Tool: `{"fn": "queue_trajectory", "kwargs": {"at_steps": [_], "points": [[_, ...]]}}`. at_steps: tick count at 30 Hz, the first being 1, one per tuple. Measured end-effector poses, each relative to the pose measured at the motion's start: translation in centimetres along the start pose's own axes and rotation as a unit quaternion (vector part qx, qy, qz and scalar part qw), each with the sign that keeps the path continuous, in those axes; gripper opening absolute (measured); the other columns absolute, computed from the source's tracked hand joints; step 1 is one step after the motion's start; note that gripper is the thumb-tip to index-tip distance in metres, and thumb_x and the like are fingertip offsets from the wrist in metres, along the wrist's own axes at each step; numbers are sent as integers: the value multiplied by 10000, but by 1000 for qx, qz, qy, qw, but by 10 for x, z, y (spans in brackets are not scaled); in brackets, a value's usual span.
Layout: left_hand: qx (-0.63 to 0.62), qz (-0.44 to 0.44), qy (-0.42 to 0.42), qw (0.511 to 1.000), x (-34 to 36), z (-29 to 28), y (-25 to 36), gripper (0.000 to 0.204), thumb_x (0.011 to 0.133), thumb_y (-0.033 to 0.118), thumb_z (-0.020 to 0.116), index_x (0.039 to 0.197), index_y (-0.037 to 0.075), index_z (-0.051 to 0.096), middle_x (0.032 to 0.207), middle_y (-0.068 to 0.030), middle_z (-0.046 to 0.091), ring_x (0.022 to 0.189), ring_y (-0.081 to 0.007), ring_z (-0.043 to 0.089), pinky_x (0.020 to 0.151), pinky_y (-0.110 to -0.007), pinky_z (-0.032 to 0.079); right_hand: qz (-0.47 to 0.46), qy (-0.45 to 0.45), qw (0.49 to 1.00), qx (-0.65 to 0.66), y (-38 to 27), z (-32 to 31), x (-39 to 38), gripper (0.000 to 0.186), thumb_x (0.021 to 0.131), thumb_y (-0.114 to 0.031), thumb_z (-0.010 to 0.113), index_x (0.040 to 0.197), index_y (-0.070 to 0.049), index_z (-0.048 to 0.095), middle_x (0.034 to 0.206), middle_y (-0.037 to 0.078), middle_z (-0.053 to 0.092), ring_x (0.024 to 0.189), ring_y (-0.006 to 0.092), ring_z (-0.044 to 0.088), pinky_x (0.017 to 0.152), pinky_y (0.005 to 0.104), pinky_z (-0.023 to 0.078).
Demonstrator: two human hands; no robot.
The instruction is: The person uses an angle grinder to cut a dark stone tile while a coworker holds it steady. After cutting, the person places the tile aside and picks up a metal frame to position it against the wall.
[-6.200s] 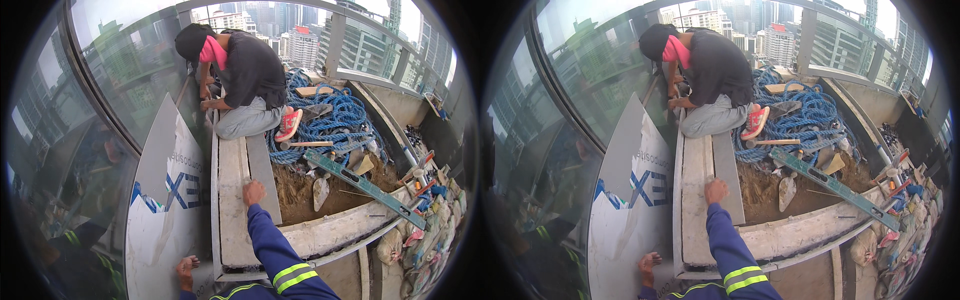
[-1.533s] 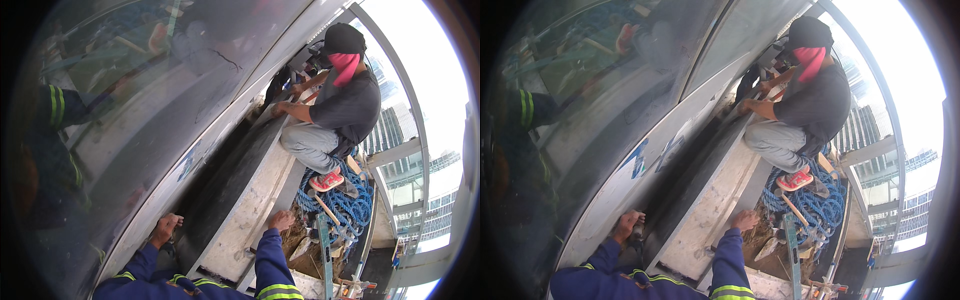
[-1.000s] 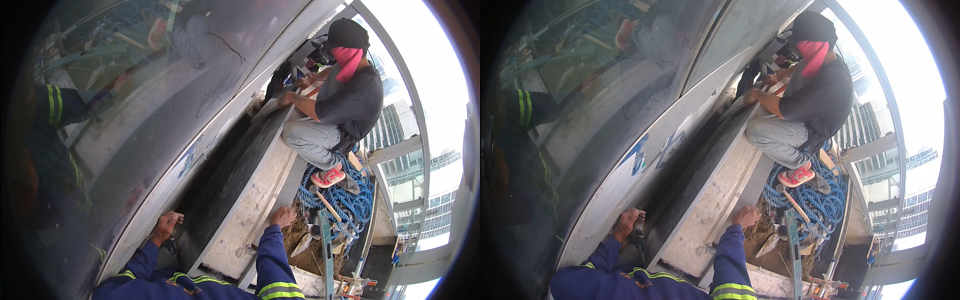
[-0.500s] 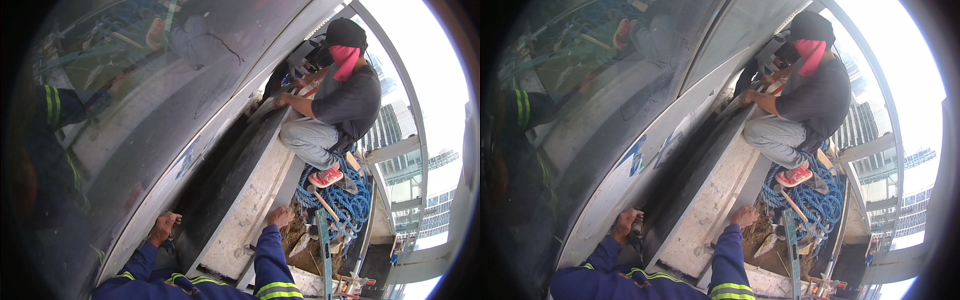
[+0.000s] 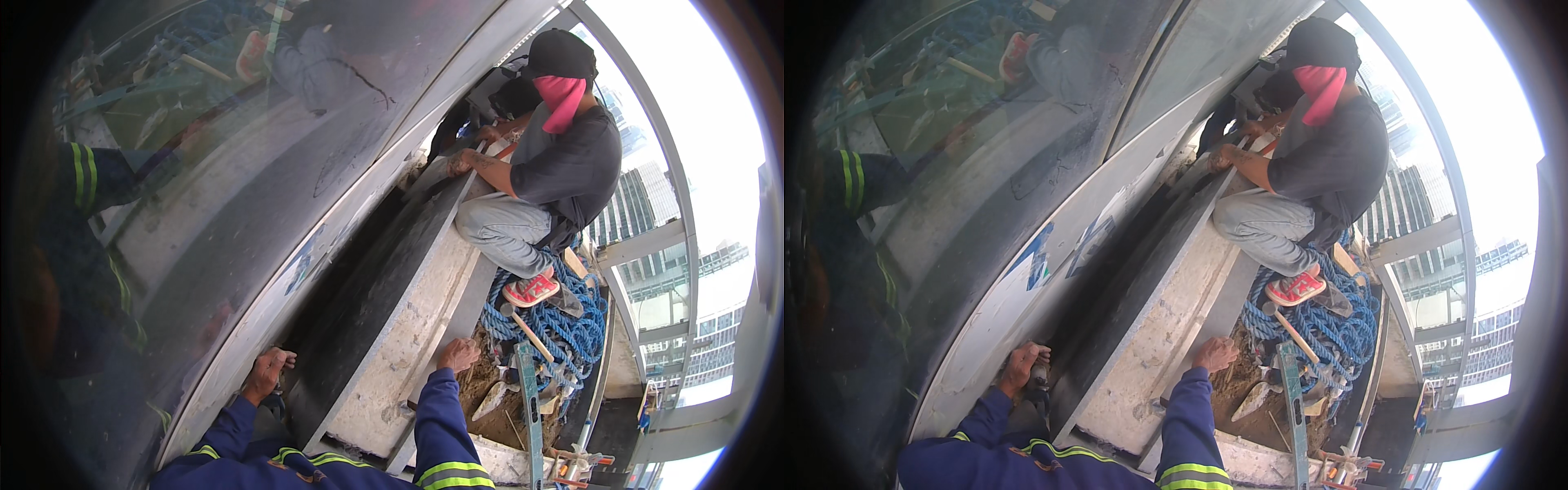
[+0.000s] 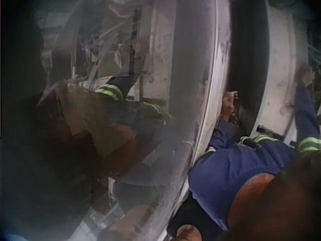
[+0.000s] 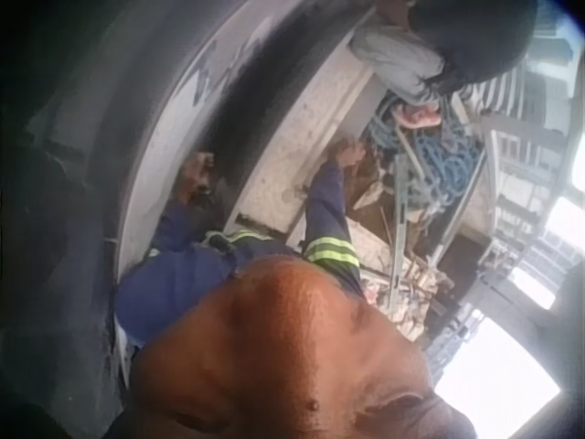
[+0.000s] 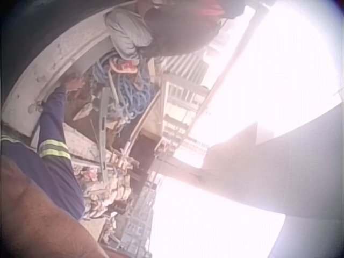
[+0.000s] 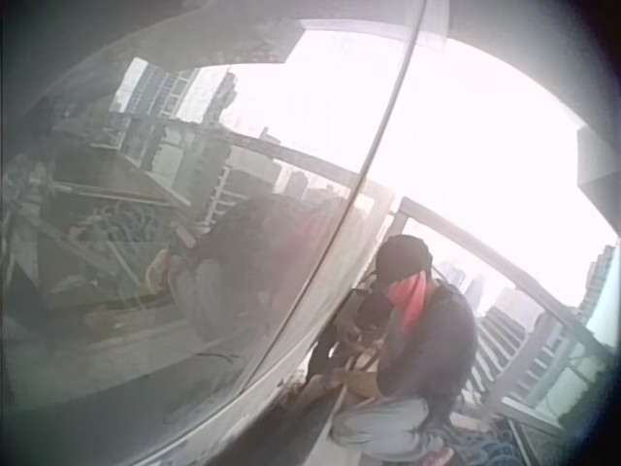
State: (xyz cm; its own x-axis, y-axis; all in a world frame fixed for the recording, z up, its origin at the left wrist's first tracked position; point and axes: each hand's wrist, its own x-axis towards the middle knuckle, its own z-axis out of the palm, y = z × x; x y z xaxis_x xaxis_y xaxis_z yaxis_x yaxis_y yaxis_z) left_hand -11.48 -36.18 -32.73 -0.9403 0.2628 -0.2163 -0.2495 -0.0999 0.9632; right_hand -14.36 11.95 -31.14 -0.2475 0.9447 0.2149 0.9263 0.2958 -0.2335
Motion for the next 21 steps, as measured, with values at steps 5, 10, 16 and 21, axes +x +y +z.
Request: {"fn": "queue_trajectory", "kwargs": {"at_steps": [5, 10, 16, 21], "points": [[5, 1, -1, 1000, 0, 0, 2, 514, 1096, 375, 461, 1114, -86, 688, 1003, -157, 692, 911, -227, 685, 842, -354, 552, -2, -11, 1000, -1, 3, 2, 1, 302, 999, -276, 476, 1107, -93, 691, 1206, 148, 579, 1172, 352, 567, 930, 519, 523], [6, 2, -1, 1000, 0, 0, 3, 518, 1093, 379, 462, 1113, -86, 688, 999, -157, 694, 912, -224, 685, 844, -351, 551, -1, -11, 1000, -9, 2, 1, 1, 302, 1004, -282, 474, 1107, -93, 686, 1186, 147, 578, 1162, 349, 571, 924, 513, 529], [-7, 1, 3, 1000, 0, 1, 0, 516, 1093, 379, 454, 1115, -80, 690, 1005, -154, 700, 910, -221, 686, 845, -349, 553, 1, -8, 1000, -8, 2, 2, 2, 300, 1005, -268, 473, 1104, -80, 685, 1175, 155, 581, 1158, 349, 574, 924, 508, 526], [6, 3, 0, 1000, 0, 1, 3, 523, 1093, 389, 452, 1121, -78, 685, 1008, -152, 701, 908, -218, 685, 843, -346, 552, -5, 0, 1000, 2, 5, 4, 1, 306, 1003, -270, 472, 1109, -82, 690, 1189, 161, 583, 1167, 355, 572, 930, 511, 523]]}}
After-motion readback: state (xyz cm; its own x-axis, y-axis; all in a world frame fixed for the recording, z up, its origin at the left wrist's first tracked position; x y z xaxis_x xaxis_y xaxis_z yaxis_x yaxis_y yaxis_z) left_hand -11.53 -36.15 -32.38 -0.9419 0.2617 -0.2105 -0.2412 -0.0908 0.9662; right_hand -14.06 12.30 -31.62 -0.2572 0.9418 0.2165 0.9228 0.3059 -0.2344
